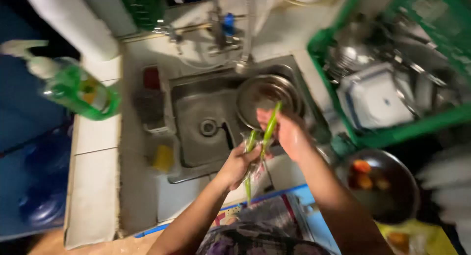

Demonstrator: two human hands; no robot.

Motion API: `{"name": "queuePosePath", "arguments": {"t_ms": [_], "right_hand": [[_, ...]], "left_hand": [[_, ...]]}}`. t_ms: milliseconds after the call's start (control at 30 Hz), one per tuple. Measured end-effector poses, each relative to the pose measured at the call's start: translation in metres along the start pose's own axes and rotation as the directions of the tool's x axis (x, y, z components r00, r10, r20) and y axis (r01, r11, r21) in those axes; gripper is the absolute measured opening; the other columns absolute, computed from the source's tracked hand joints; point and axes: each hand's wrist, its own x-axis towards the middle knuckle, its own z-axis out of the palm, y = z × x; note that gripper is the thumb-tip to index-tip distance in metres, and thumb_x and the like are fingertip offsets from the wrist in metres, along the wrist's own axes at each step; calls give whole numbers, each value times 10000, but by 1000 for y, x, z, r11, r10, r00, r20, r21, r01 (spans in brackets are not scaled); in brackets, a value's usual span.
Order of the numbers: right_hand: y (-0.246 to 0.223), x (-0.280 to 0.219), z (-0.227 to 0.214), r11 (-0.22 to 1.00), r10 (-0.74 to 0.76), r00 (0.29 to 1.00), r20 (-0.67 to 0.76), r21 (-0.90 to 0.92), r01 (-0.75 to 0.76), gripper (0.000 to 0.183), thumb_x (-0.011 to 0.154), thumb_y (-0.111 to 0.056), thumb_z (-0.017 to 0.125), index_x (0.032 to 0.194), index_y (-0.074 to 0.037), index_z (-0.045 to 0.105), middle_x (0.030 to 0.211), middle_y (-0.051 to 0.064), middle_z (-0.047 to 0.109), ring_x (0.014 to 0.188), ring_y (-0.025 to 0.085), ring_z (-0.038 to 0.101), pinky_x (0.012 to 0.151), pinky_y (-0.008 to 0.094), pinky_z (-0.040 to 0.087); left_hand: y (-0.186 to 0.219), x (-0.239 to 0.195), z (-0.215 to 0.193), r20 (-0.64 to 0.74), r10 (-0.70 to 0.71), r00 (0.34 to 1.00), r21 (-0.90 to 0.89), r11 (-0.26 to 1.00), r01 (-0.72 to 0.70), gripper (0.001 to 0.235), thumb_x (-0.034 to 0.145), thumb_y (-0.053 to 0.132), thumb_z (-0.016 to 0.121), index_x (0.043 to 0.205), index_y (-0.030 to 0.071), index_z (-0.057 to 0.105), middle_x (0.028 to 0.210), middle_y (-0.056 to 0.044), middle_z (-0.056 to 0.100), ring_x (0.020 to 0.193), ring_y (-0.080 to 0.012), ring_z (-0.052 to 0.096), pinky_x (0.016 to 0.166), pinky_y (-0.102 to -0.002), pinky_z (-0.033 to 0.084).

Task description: The person washes a metal pot in the sink, then unpacks tomatoes from a yellow plastic bag and rinses them under running water. They place the tomatoes in the pot, then unpack and rinse green vegetables from a green plastic bag, placing them in the pot as well.

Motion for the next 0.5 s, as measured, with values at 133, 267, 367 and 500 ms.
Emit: {"name": "queuePosePath", "arguments": {"t_ms": [133, 267, 367, 500], "right_hand": [[1, 73, 93, 987, -159, 975, 157, -9, 162, 118, 913, -199, 597, 1009, -164, 538, 767, 94, 572, 592, 150, 533, 575, 294, 409], [12, 152, 159, 679, -440, 889, 125, -602, 421, 761, 902, -253, 670, 1446, -108, 160, 622, 59, 633, 438, 104, 553, 338, 229, 404], [-3, 126, 203, 420, -453, 829, 328, -742, 523, 486, 850, -186, 684, 1272, -156, 444, 1051, 212, 665, 978, 414, 633, 840, 527, 510], [67, 164, 127, 459, -182, 835, 519, -707, 539, 595, 820, -256, 714, 1347, -369, 461, 1118, 33, 664, 1011, 185, 644, 830, 304, 532]], "left_hand": [[-2, 1, -64, -157, 25, 987, 38, 999, -19, 200, 893, 135, 607, 1002, -27, 561, 701, -176, 606, 401, -152, 493, 295, -223, 392], [-25, -1, -119, -299, 33, 954, -5, 999, -36, 140, 884, 115, 612, 922, -4, 548, 618, -137, 547, 350, -109, 389, 285, -209, 315], [-1, -18, -114, -356, 52, 933, -73, 994, -83, 120, 887, 81, 592, 916, -23, 539, 605, -150, 530, 329, -105, 361, 280, -198, 277], [13, -22, -118, -376, 84, 923, -73, 990, -120, 114, 888, 82, 590, 904, -17, 536, 610, -141, 519, 326, -94, 361, 271, -205, 283]]}}
